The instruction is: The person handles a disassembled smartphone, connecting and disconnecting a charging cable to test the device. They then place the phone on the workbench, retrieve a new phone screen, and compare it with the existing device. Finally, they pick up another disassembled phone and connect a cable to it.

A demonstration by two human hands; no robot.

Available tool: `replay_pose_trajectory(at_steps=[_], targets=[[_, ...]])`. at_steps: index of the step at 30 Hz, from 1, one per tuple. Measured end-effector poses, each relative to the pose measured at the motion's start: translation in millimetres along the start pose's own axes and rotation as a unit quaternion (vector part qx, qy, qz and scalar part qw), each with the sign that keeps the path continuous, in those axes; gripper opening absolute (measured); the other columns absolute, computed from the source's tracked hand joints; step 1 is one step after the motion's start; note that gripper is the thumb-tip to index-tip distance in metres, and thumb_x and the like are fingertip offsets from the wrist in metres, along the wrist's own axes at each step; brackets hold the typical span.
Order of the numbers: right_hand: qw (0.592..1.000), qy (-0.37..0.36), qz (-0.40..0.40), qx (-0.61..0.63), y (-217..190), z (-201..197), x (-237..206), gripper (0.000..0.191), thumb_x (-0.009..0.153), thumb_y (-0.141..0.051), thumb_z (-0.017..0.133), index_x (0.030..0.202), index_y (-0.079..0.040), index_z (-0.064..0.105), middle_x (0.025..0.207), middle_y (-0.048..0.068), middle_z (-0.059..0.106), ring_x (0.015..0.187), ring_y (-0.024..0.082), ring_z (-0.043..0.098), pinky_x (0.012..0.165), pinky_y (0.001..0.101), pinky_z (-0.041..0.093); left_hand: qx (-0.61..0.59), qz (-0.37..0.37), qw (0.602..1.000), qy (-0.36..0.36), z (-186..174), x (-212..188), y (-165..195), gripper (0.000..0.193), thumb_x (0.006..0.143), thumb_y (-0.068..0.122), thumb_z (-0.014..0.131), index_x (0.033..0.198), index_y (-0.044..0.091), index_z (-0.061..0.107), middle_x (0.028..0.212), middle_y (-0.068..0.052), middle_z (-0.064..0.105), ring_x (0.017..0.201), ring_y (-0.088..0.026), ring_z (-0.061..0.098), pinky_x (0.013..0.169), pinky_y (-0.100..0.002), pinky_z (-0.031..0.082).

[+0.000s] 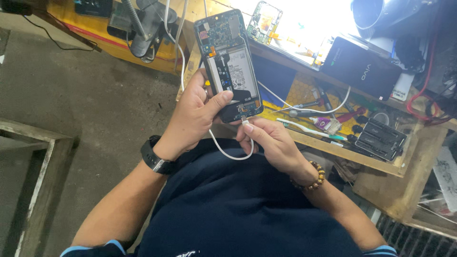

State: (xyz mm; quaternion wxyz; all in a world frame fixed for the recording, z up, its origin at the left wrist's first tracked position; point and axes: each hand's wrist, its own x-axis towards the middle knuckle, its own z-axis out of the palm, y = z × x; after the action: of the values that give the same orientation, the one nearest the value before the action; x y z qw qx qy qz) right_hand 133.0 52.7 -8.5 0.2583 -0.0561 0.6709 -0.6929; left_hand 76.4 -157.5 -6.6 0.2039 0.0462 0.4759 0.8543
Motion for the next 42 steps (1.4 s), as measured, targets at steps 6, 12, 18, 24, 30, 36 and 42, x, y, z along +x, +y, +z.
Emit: replay_pose_trajectory(at_steps=[6,12,18,24,30,36,42], targets=[[1.0,0.021,-0.016,-0.01,4.0,2.8,-3.7,0.037,0.111,-0.025,0.045,0.102,0.002,0.069,0.077,0.003,0.064,0.069,0.008,0.058,0.065,0.0235,0.048,0.009,0.01,1.0,0.007,3.8,-4.0,-4.5,0.041,0.105,0.003,0.056,0.142,-0.002,0.038,0.122,-0.015,0.067,0.11,-0.019,0.071,0.092,-0.033,0.064],[0.999,0.031,-0.006,-0.006,10.5,3.5,-9.9,0.036,0.11,-0.025,0.046,0.102,0.002,0.068,0.077,0.004,0.066,0.07,0.01,0.06,0.066,0.0248,0.05,0.044,-0.015,0.999,0.013,5.8,-8.3,-2.0,0.044,0.103,0.005,0.057,0.142,0.001,0.038,0.118,-0.012,0.068,0.104,-0.016,0.071,0.085,-0.031,0.064],[0.999,0.012,0.014,0.027,-8.5,4.4,-12.1,0.037,0.11,-0.025,0.048,0.103,0.004,0.069,0.082,0.006,0.069,0.076,0.012,0.063,0.072,0.027,0.052,0.042,-0.017,0.999,0.026,19.5,-12.5,16.6,0.046,0.101,0.005,0.058,0.143,0.001,0.041,0.116,-0.012,0.069,0.1,-0.016,0.069,0.079,-0.028,0.056],[0.999,-0.011,-0.021,0.047,-14.4,5.6,-16.5,0.034,0.108,-0.022,0.05,0.116,0.005,0.069,0.098,0.01,0.074,0.09,0.015,0.068,0.084,0.0299,0.055,0.065,0.019,0.998,0.009,23.2,-19.0,20.1,0.043,0.1,0.006,0.059,0.139,-0.002,0.043,0.116,-0.012,0.07,0.105,-0.015,0.071,0.091,-0.03,0.059],[0.996,0.03,-0.007,0.08,-10.4,6.8,-21.1,0.031,0.107,-0.019,0.053,0.119,0.006,0.067,0.105,0.013,0.075,0.098,0.018,0.071,0.09,0.0328,0.058,0.055,-0.004,0.998,-0.007,23.2,-19.3,22.3,0.043,0.1,0.007,0.058,0.139,-0.003,0.045,0.112,-0.013,0.072,0.099,-0.015,0.071,0.087,-0.03,0.059],[0.992,0.057,-0.006,0.112,-10.5,8.3,-21.7,0.03,0.104,-0.014,0.055,0.125,0.005,0.064,0.113,0.012,0.074,0.103,0.019,0.072,0.095,0.0353,0.058,0.052,-0.018,0.998,-0.019,26.6,-19.5,23.2,0.046,0.099,0.007,0.059,0.141,-0.004,0.044,0.112,-0.013,0.072,0.099,-0.015,0.072,0.086,-0.029,0.06],[0.994,0.059,-0.029,0.084,-13.8,10.7,-23.6,0.029,0.105,-0.013,0.056,0.126,0.005,0.065,0.112,0.012,0.074,0.101,0.018,0.071,0.095,0.0345,0.057,0.079,-0.042,0.996,-0.015,27.9,-22.0,26.3,0.048,0.098,0.009,0.058,0.143,-0.002,0.043,0.109,-0.013,0.073,0.094,-0.015,0.073,0.079,-0.029,0.062]])
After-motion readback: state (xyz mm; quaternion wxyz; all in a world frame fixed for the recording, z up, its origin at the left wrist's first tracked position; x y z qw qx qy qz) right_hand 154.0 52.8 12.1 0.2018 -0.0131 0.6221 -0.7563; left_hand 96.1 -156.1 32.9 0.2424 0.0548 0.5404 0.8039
